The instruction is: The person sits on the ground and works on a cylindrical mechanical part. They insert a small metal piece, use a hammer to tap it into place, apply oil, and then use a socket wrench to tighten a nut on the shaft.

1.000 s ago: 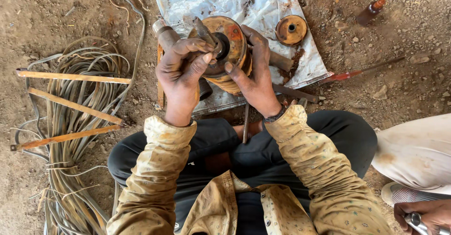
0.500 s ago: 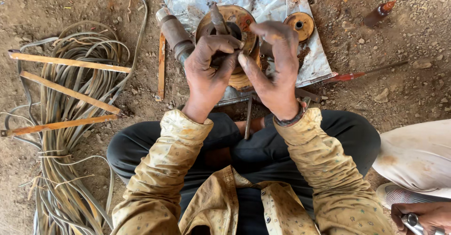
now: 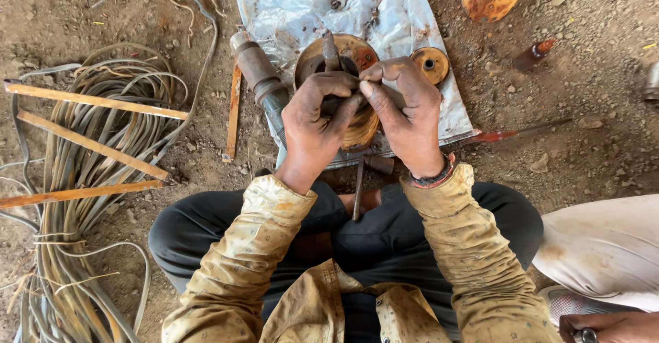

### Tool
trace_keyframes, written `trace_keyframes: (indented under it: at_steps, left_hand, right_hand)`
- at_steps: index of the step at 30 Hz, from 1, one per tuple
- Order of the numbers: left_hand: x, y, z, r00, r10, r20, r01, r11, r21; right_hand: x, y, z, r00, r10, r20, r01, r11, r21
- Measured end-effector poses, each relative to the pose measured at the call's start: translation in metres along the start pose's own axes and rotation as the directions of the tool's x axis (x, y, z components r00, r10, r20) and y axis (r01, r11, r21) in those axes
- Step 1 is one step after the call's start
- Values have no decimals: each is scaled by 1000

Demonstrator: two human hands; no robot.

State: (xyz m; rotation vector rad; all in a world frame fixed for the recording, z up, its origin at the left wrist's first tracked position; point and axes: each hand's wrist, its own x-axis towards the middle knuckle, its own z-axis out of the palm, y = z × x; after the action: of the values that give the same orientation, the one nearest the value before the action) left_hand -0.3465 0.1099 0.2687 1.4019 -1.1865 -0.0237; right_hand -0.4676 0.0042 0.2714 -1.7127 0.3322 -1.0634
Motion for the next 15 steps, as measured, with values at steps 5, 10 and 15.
trace_keyframes:
  at_steps: [5,10,15]
  left_hand:
    - [-8,-2,2,964,-210,-160,177,964,-200]
    - [5,-9,-4,985,31,-170,7,976,218]
    - [13,-24,-7,998,-52,-21,55,978,199]
  right_hand:
    - [11,4,-5,997,-60,44,69,969,-238]
    - [13,0,-3,992,-114,44,123,923,-364]
    - [12,4,-4,999,35,-7,-36,993,-112]
